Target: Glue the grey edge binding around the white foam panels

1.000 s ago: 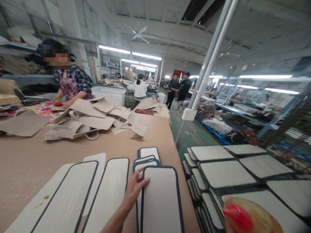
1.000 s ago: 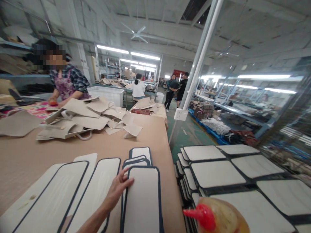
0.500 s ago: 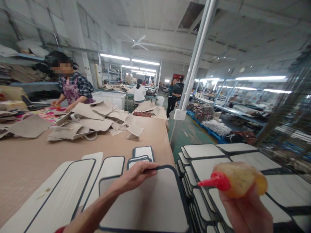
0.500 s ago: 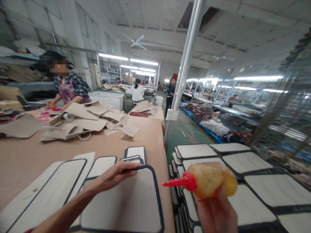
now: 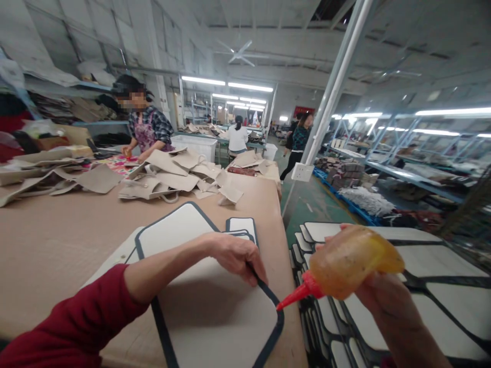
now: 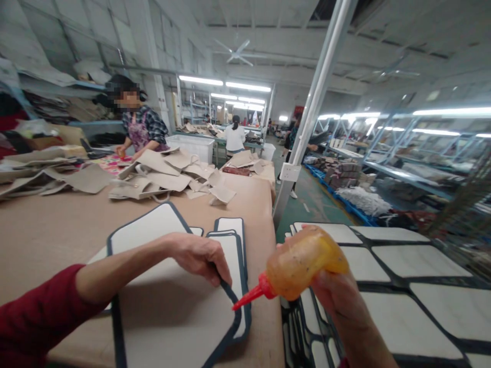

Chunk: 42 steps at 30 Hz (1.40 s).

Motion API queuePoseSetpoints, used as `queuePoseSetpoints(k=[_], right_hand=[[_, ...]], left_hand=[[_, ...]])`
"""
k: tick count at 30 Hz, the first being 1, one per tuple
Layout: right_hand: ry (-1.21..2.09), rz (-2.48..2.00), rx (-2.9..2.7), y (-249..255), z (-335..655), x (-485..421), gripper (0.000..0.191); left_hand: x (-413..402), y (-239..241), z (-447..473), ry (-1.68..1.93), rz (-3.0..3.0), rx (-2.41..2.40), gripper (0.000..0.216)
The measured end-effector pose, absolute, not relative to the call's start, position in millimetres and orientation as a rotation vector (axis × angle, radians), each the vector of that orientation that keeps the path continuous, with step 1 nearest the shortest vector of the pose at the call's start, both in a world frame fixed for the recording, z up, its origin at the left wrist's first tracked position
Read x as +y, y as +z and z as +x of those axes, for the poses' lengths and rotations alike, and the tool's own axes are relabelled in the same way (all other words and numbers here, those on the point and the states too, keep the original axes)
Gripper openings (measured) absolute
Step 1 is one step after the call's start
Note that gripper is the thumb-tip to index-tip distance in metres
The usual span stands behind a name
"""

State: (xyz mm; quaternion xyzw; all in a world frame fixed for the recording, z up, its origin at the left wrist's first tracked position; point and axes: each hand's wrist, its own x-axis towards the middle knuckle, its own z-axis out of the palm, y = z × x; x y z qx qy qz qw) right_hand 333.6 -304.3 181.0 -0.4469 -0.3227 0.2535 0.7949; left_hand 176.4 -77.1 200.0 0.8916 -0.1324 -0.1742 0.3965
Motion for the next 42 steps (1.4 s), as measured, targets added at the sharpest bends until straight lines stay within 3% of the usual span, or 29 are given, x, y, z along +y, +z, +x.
queuePoseSetpoints(k=[11, 25, 29, 42], right_hand=[[0.654, -0.877, -0.809, 159.8, 351.5, -288.4, 0.072], [0.620, -0.950, -0.809, 181.0, 321.9, -278.4, 0.064], [0.585, -0.986, -0.724, 177.8, 317.2, -279.8, 0.071], [0.393, -0.940, -0.673, 162.6, 305.5, -287.1, 0.070]], left_hand=[[-72.4, 203.3, 171.1, -0.542, 2.079, -0.377, 0.024], [-60.3, 204.6, 164.8, -0.505, 2.027, -0.391, 0.024], [-55.7, 204.0, 162.2, -0.516, 2.042, -0.378, 0.025], [-28.3, 191.3, 157.0, -0.286, 2.080, -0.284, 0.023]])
